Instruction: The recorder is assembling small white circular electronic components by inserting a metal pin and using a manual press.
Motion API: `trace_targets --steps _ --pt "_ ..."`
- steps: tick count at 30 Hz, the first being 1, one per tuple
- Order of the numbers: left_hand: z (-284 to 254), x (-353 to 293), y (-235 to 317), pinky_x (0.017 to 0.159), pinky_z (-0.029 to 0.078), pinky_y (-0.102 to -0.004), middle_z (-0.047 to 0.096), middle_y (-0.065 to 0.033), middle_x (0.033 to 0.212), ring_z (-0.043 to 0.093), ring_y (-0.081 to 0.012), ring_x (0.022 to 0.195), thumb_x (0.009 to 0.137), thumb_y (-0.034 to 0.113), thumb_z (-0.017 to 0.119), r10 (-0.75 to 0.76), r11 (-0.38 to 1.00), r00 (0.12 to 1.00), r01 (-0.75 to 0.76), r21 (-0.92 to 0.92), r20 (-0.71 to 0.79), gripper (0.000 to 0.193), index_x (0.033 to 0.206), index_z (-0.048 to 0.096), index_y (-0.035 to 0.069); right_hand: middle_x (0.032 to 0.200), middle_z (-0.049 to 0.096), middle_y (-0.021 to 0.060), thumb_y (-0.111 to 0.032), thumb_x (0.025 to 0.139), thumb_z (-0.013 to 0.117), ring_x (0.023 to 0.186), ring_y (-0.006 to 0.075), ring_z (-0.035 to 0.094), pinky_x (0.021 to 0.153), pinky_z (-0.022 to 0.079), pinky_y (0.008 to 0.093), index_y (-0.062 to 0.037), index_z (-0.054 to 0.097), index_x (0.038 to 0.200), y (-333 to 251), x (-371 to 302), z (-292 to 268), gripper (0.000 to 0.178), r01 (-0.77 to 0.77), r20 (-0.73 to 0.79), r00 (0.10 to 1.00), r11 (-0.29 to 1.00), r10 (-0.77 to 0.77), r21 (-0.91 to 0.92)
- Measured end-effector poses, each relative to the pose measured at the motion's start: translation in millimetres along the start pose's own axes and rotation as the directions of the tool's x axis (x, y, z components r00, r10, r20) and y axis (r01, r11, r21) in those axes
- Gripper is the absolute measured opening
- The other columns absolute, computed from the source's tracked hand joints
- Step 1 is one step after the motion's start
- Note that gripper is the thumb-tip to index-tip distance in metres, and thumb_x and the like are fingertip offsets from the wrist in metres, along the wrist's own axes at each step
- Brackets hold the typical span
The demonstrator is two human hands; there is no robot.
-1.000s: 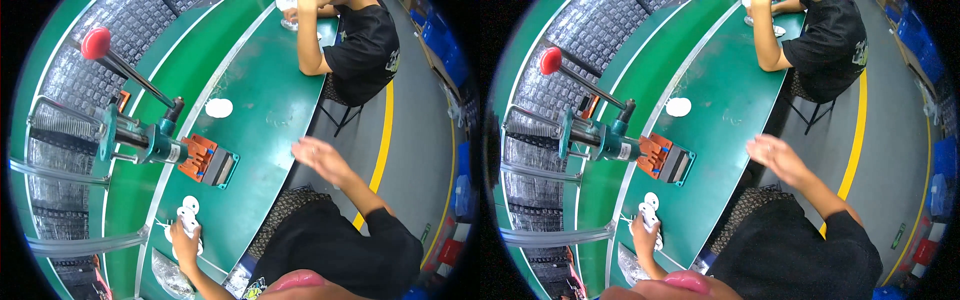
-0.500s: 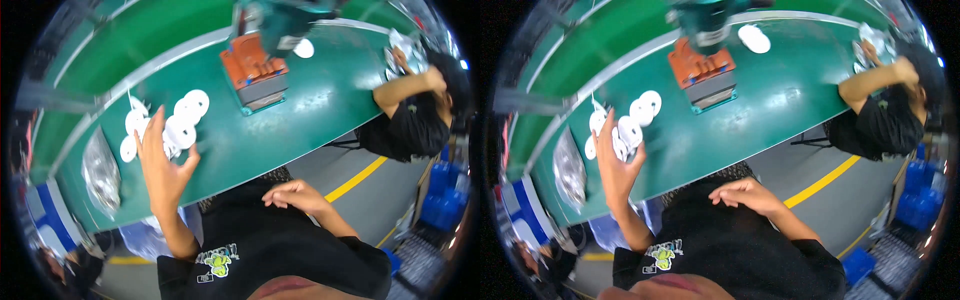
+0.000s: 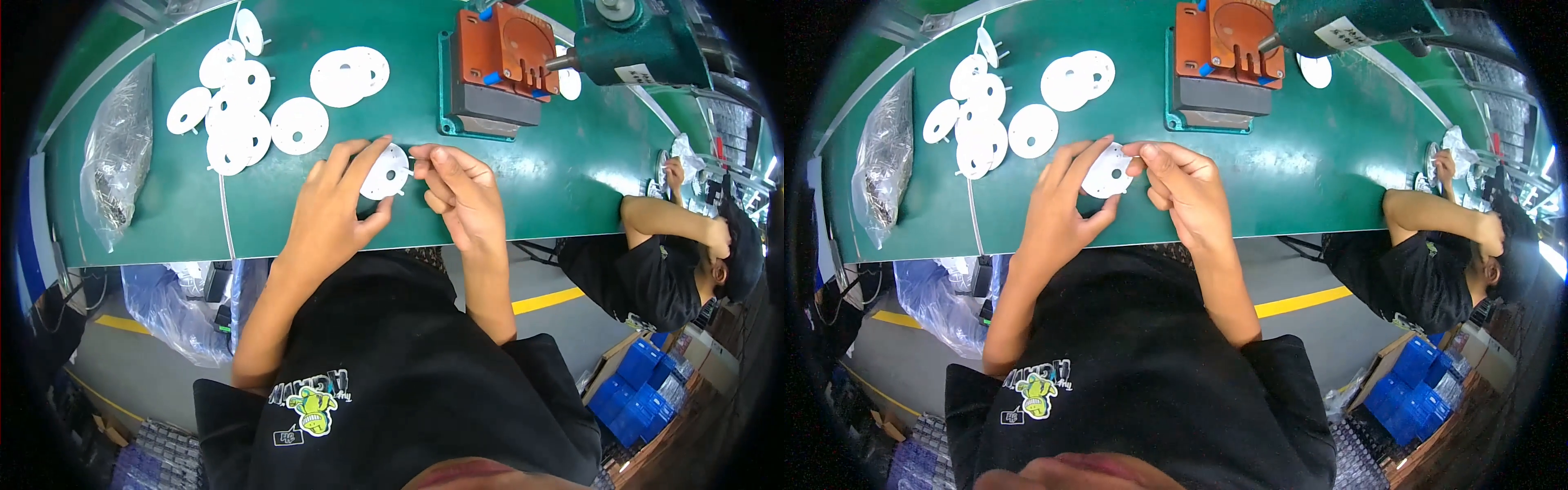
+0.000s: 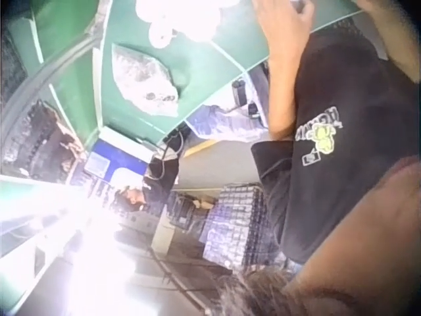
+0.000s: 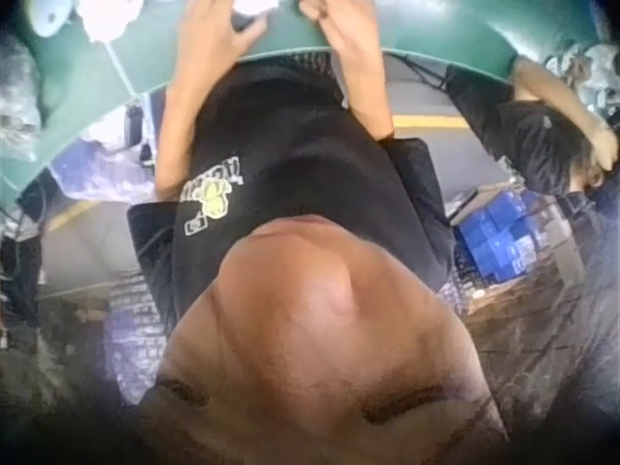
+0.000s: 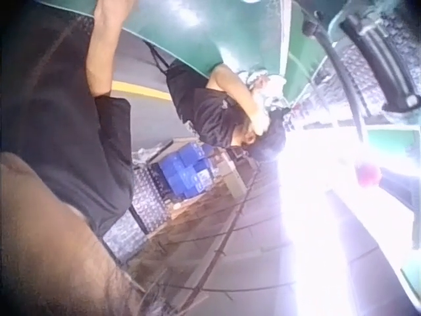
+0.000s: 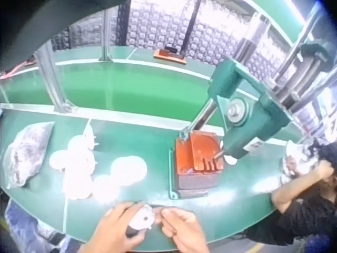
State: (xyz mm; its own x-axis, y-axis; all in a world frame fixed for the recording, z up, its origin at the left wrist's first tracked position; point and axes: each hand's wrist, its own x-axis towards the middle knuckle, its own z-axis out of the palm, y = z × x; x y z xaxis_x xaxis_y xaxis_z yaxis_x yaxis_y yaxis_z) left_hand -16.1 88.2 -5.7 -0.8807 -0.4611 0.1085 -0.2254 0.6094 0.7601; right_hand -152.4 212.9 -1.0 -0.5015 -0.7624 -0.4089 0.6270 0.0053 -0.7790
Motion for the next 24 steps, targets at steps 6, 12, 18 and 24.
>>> trace_targets --steps 6,12,18,24 --pt "6.9 11.3 -2.8 0.085 0.046 -0.0390 0.055 -0.0113 0.121 0.056 -0.0314 0.101 0.074 0.012 0.075 0.099 0.993 0.995 -0.098 0.058 -0.008 0.051 0.122 0.057 0.006 0.102 0.066 0.0142 -0.015 0.097 0.053 0.050 -0.0004 0.027 0.044 0.022 0.0186 0.0055 0.060 0.118 0.6 -10.8 -11.6 0.030 0.023 -0.010 1.000 0.996 -0.022 0.089" --pt "6.0 14.3 -11.6 0.060 0.046 -0.0305 0.066 -0.0111 0.087 0.060 -0.0208 0.071 0.085 0.014 0.068 0.029 0.993 0.993 -0.042 -0.113 -0.113 0.017 0.097 0.067 0.002 0.089 0.064 0.0078 -0.014 0.096 0.054 0.051 0.0006 0.032 0.045 0.025 0.0194 0.0054 0.063 0.114 8.3 -9.4 -19.4 0.027 0.161 -0.087 0.984 0.982 -0.152 0.097" --pt "8.0 18.5 -4.6 0.047 0.037 -0.0241 0.057 -0.0056 0.055 0.048 -0.0052 0.048 0.087 0.019 0.070 -0.267 0.911 0.963 0.241 -0.333 -0.031 0.019 0.084 0.068 0.000 0.077 0.059 -0.0004 -0.013 0.092 0.063 0.056 0.0023 0.041 0.049 0.029 0.0192 0.0002 0.072 0.097 19.8 -10.7 -2.6 0.016 0.320 -0.125 0.900 0.828 -0.417 -0.460" --pt "4.1 29.4 -7.3 0.045 0.031 -0.0211 0.053 -0.0016 0.050 0.044 -0.0012 0.048 0.085 0.020 0.071 -0.323 0.878 0.944 0.327 -0.348 0.072 0.021 0.083 0.069 -0.002 0.067 0.051 -0.0002 -0.006 0.087 0.067 0.057 0.0033 0.039 0.048 0.029 0.0213 -0.0003 0.071 0.098 27.2 -9.8 6.8 0.013 0.314 -0.198 0.787 0.655 -0.585 -0.688"
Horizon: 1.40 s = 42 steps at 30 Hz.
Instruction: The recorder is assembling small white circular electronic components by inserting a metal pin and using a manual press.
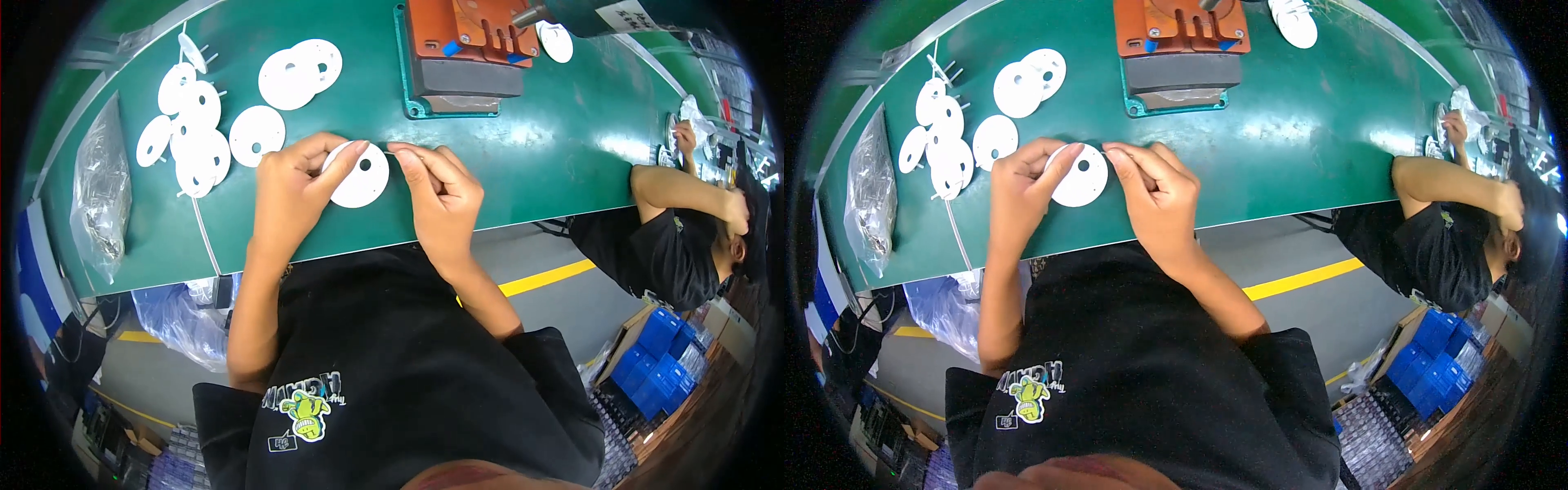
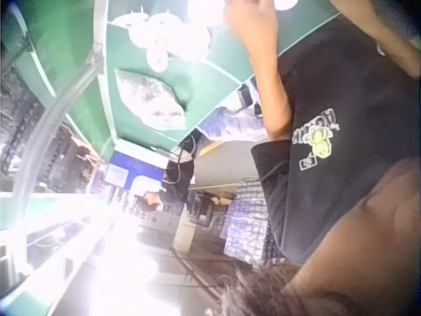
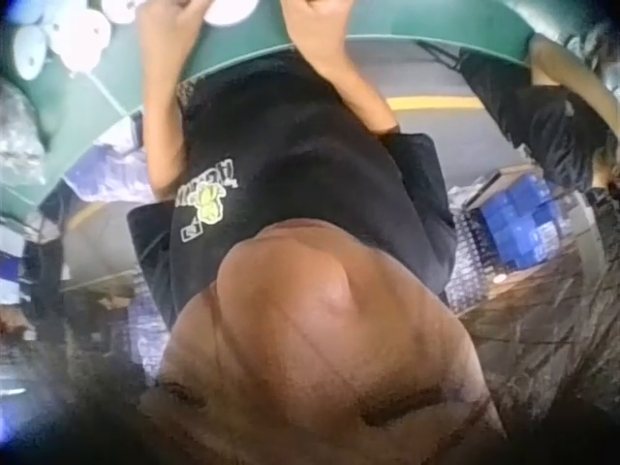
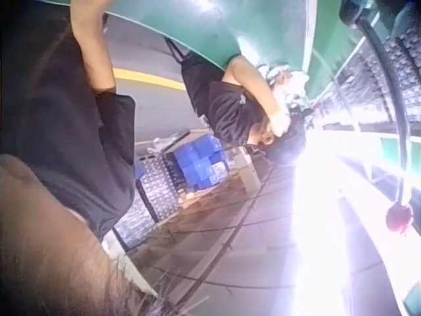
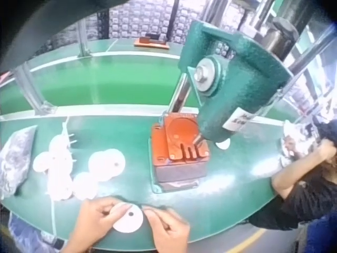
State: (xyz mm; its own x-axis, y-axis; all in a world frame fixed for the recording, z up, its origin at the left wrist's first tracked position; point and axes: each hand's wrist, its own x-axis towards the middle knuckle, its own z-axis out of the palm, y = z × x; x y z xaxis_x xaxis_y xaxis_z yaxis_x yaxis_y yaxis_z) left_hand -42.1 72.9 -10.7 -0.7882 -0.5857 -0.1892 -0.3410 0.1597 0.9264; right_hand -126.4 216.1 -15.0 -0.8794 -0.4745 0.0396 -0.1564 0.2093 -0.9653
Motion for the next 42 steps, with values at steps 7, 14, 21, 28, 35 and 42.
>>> trace_targets --steps 7,14,21,28,35,42 --pt "2.0 -0.4 -5.8 0.044 0.027 -0.0204 0.049 0.0029 0.049 0.039 0.0005 0.047 0.084 0.018 0.072 0.007 1.000 0.999 -0.007 -0.008 -0.038 0.018 0.084 0.071 0.000 0.066 0.050 0.0002 -0.005 0.086 0.068 0.056 0.0038 0.041 0.048 0.031 0.0213 -0.0009 0.072 0.097 -3.6 1.2 -0.8 0.013 -0.007 0.065 0.998 0.999 0.004 0.043" --pt "2.1 1.5 -10.8 0.042 0.025 -0.0218 0.041 0.0032 0.046 0.036 -0.0003 0.045 0.083 0.017 0.073 0.073 0.997 0.996 -0.072 0.014 -0.045 0.015 0.083 0.072 0.002 0.067 0.054 0.0060 -0.004 0.085 0.068 0.050 0.0122 0.047 0.046 0.039 0.0269 -0.0033 0.071 0.100 4.3 -0.1 6.7 0.015 0.200 0.029 0.980 0.971 -0.197 -0.128" --pt "3.3 -2.1 -6.9 0.043 0.028 -0.0231 0.043 -0.0003 0.048 0.037 -0.0029 0.045 0.085 0.017 0.071 0.146 0.986 0.989 -0.144 0.088 -0.016 0.014 0.085 0.071 0.003 0.060 0.047 0.0035 -0.001 0.084 0.067 0.051 0.0076 0.040 0.045 0.035 0.0271 -0.0044 0.065 0.118 7.7 1.3 11.4 0.034 0.363 0.113 0.932 0.904 -0.345 -0.228" --pt "-2.1 -3.3 -7.8 0.049 0.038 -0.0205 0.058 -0.0002 0.056 0.049 -0.0029 0.053 0.083 0.016 0.073 0.132 0.986 0.991 -0.133 -0.099 -0.016 0.016 0.087 0.070 0.001 0.058 0.033 -0.0011 -0.015 0.083 0.071 0.052 0.0059 0.029 0.048 0.024 0.0246 -0.0034 0.065 0.107 -0.1 6.5 -7.5 0.027 -0.033 0.299 0.954 0.991 -0.007 0.129" --pt "-18.9 -7.7 -1.5 0.045 0.020 -0.0205 0.040 0.0082 0.049 0.031 0.0020 0.048 0.079 0.004 0.074 0.014 0.987 0.997 -0.002 -0.160 0.070 0.018 0.094 0.063 0.002 0.061 0.034 -0.0076 -0.014 0.085 0.071 0.055 0.0033 0.027 0.047 0.022 0.0251 -0.0014 0.064 0.080 -9.7 29.1 -17.6 0.015 -0.186 0.816 0.574 0.981 0.066 0.051" --pt "6.9 -21.2 26.4 0.091 0.046 -0.0382 0.058 -0.0158 0.116 0.055 -0.0348 0.110 0.073 0.007 0.077 0.616 0.678 0.781 -0.592 0.435 0.102 0.042 0.112 0.063 0.003 0.062 0.048 -0.0089 -0.020 0.092 0.064 0.053 -0.0003 0.038 0.047 0.025 0.0222 -0.0016 0.066 0.093 6.6 31.8 -24.4 0.019 -0.578 0.606 0.764 0.655 0.223 0.487"
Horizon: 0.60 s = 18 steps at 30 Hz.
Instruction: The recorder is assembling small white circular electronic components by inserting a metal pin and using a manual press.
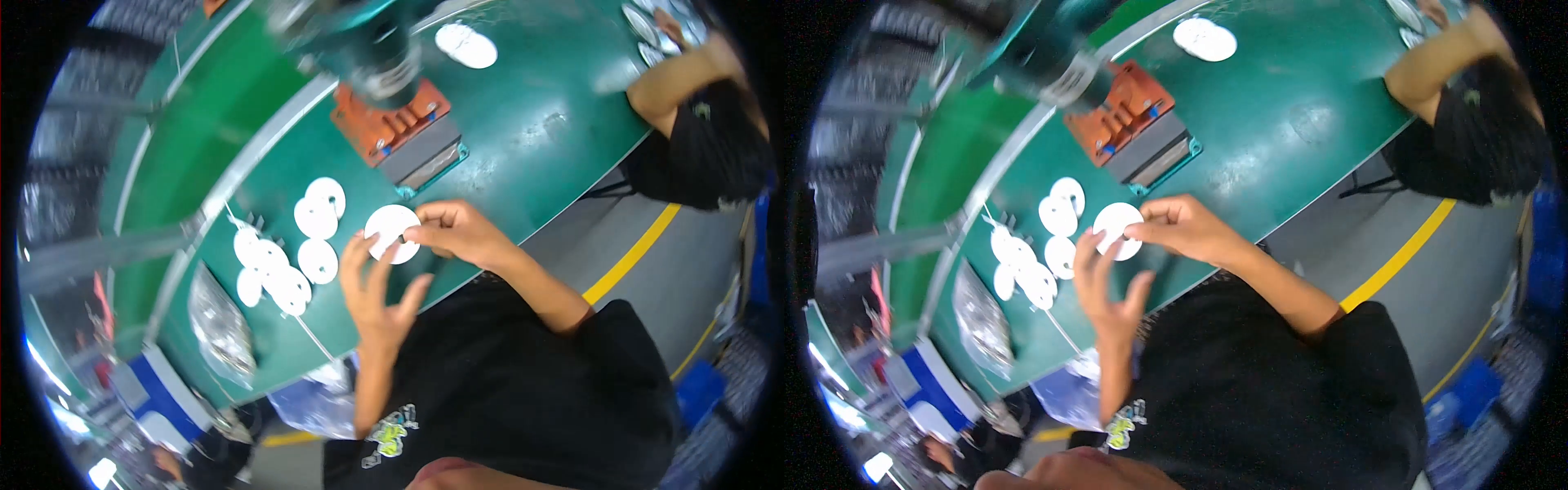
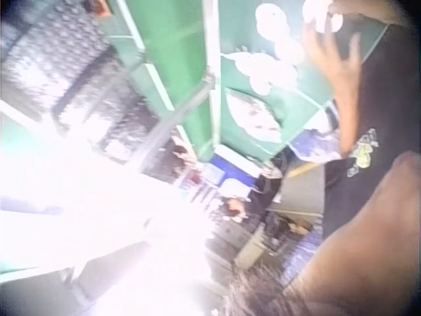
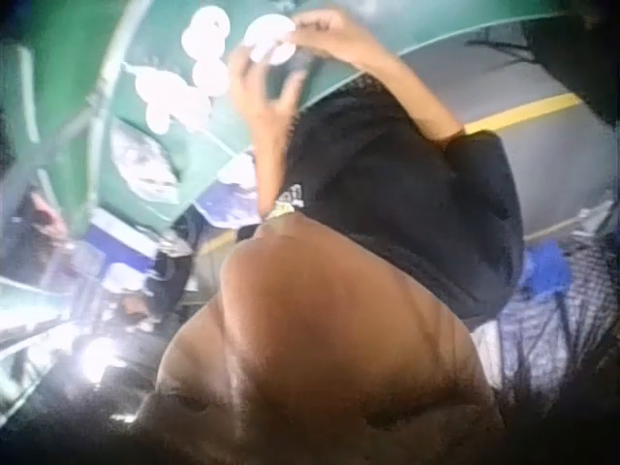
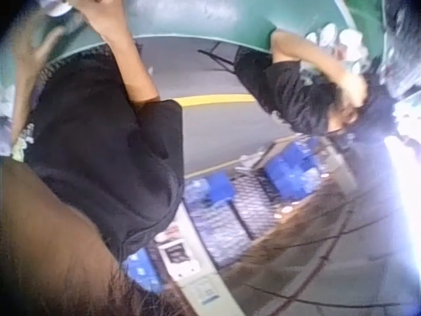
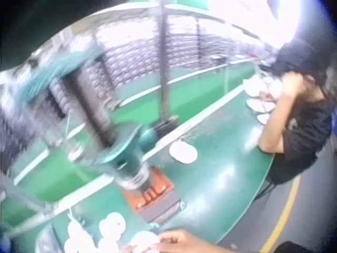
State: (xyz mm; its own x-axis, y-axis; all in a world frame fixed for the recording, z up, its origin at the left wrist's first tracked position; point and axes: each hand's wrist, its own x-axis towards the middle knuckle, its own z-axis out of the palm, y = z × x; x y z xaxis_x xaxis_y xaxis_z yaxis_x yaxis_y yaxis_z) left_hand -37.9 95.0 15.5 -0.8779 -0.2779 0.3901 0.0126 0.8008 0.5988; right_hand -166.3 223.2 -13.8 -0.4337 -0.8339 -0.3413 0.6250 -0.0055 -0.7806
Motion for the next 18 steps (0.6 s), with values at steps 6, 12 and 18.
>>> trace_targets --steps 6,12,18 --pt "15.8 23.0 5.3 0.095 0.046 -0.0461 0.058 -0.0134 0.117 0.052 -0.0387 0.118 0.068 0.002 0.078 0.186 0.977 0.982 -0.183 0.111 -0.019 0.037 0.104 0.071 0.007 0.089 0.064 -0.0019 -0.021 0.094 0.061 0.081 0.0015 0.053 0.068 0.042 0.0201 0.0028 0.064 0.109 14.7 -11.6 -4.9 0.028 0.369 0.026 0.930 0.927 -0.368 -0.068" --pt "24.8 60.8 7.4 0.094 0.047 -0.0492 0.060 -0.0138 0.116 0.054 -0.0445 0.115 0.070 0.001 0.076 0.421 0.899 0.907 -0.419 0.125 0.009 0.033 0.102 0.073 0.009 0.072 0.049 -0.0076 -0.021 0.096 0.057 0.064 0.0003 0.041 0.054 0.033 0.0207 -0.0045 0.056 0.127 -7.7 -37.6 -27.6 0.035 0.458 -0.157 0.873 0.887 -0.462 -0.060" --pt "41.1 100.5 -3.4 0.102 0.036 -0.0480 0.060 -0.0150 0.124 0.051 -0.0418 0.120 0.086 0.003 0.063 0.300 0.942 0.947 -0.275 0.190 -0.114 0.025 0.110 0.069 0.006 0.055 0.037 -0.0067 -0.016 0.097 0.052 0.050 0.0022 0.031 0.047 0.026 0.0233 -0.0056 0.060 0.115 -11.2 -45.8 -48.4 0.022 0.394 -0.340 0.770 0.822 -0.540 -0.412"
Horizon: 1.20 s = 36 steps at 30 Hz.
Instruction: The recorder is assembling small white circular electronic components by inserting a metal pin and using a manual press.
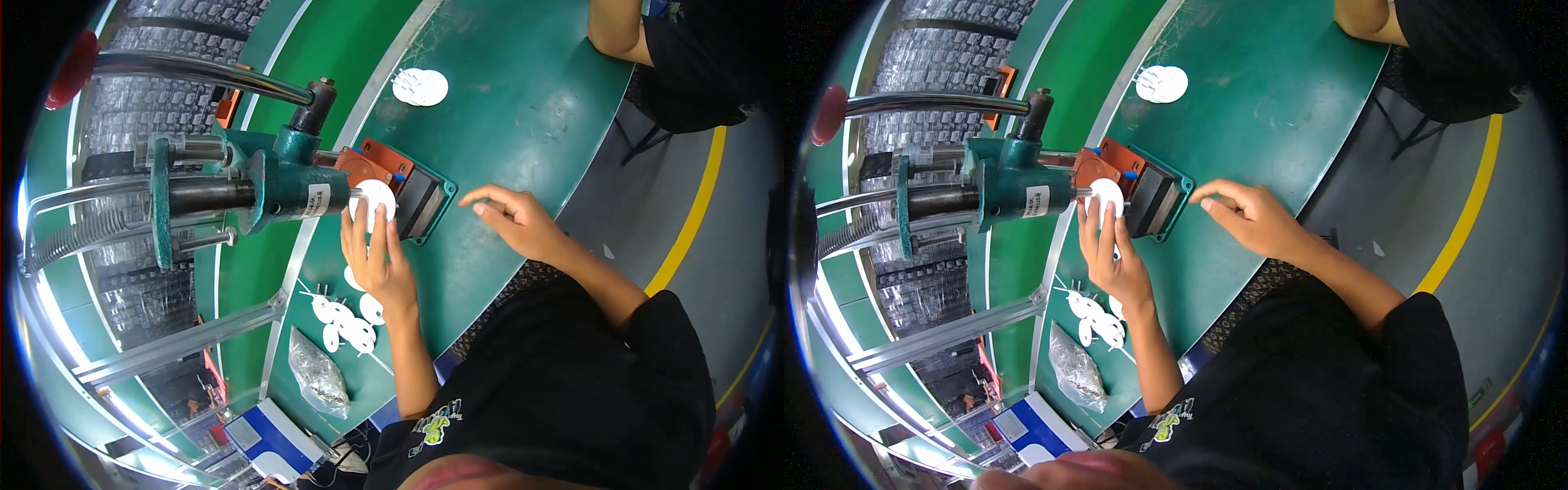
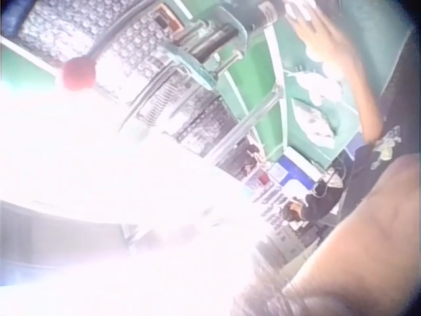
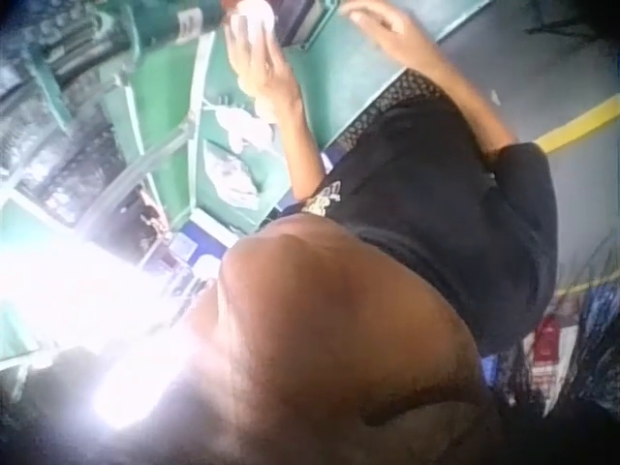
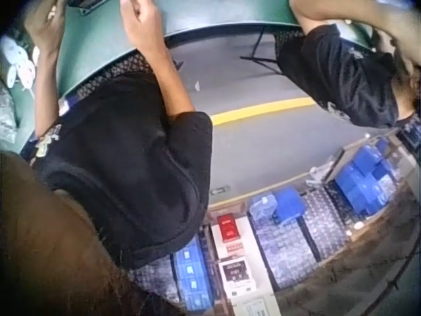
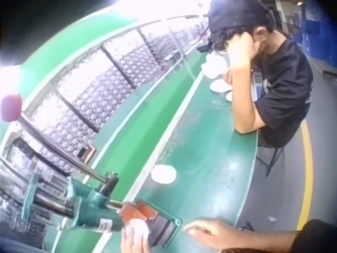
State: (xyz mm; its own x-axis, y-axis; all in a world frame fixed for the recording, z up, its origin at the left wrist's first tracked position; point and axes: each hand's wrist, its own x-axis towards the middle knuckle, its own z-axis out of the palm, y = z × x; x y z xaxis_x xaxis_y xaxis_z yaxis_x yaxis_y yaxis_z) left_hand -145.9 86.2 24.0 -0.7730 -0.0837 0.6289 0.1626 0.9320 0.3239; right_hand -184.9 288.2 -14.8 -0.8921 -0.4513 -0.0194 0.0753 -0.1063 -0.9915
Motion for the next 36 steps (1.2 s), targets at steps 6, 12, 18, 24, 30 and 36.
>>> trace_targets --steps 6,12,18,24,30,36 --pt "6.7 22.6 -0.7 0.108 0.030 -0.0433 0.054 -0.0168 0.131 0.043 -0.0383 0.128 0.096 0.012 0.050 -0.076 0.995 0.993 0.070 0.072 0.094 0.030 0.122 0.060 0.000 0.049 0.035 -0.0021 -0.013 0.093 0.057 0.046 0.0052 0.031 0.044 0.026 0.0274 -0.0050 0.062 0.106 6.0 7.1 14.5 0.016 0.029 0.010 1.000 0.969 -0.027 -0.247" --pt "-8.8 14.5 10.6 0.111 0.026 -0.0514 0.057 -0.0199 0.124 0.043 -0.0405 0.127 0.091 0.011 0.058 -0.091 0.995 0.991 0.087 0.040 0.100 0.031 0.120 0.060 0.003 0.048 0.044 0.0070 -0.019 0.089 0.064 0.040 0.0146 0.040 0.042 0.030 0.0328 -0.0071 0.061 0.104 6.6 -0.4 15.9 0.020 0.033 -0.034 0.998 0.946 -0.047 -0.322" --pt "-57.9 56.8 60.0 0.103 0.039 -0.0503 0.067 -0.0175 0.099 0.062 -0.0350 0.104 0.088 0.002 0.050 0.314 0.919 0.942 -0.333 -0.210 -0.120 0.019 0.085 0.068 -0.003 0.063 0.061 0.0090 -0.049 0.075 0.074 0.055 0.0255 0.062 0.052 0.045 0.0362 -0.0055 0.047 0.129 9.4 28.1 8.6 0.074 0.216 0.007 0.942 0.591 -0.335 -0.777" --pt "-67.0 229.9 82.9 0.085 0.049 -0.0337 0.064 -0.0154 0.098 0.062 -0.0245 0.094 0.088 0.003 0.047 0.388 0.846 0.428 -0.516 0.132 -0.816 0.018 0.094 0.062 -0.004 0.080 0.067 0.0155 -0.062 0.066 0.073 0.068 0.0309 0.066 0.056 0.051 0.0375 0.0004 0.049 0.126 -2.3 58.8 19.1 0.090 0.350 0.233 0.905 0.311 -0.356 -0.884" --pt "-48.8 295.8 83.8 0.040 0.042 -0.0300 0.056 -0.0100 0.050 0.054 -0.0160 0.041 0.085 0.015 0.047 0.009 0.443 0.786 -0.557 -0.702 -0.618 0.034 0.057 0.059 0.000 0.078 0.068 0.0176 -0.063 0.065 0.073 0.068 0.0327 0.067 0.058 0.051 0.0396 0.0020 0.054 0.121 15.3 52.6 39.2 0.088 0.356 0.255 0.912 0.311 -0.322 -0.882" --pt "-35.3 288.2 113.5 0.047 0.043 -0.0409 0.058 -0.0164 0.057 0.056 -0.0296 0.049 0.081 0.012 0.052 0.088 0.763 0.643 -0.535 -0.364 -0.761 0.024 0.059 0.055 0.001 0.085 0.069 0.0190 -0.057 0.066 0.076 0.076 0.0344 0.068 0.067 0.051 0.0433 0.0009 0.055 0.120 38.0 58.8 20.7 0.081 0.272 0.216 0.954 0.294 -0.209 -0.916"
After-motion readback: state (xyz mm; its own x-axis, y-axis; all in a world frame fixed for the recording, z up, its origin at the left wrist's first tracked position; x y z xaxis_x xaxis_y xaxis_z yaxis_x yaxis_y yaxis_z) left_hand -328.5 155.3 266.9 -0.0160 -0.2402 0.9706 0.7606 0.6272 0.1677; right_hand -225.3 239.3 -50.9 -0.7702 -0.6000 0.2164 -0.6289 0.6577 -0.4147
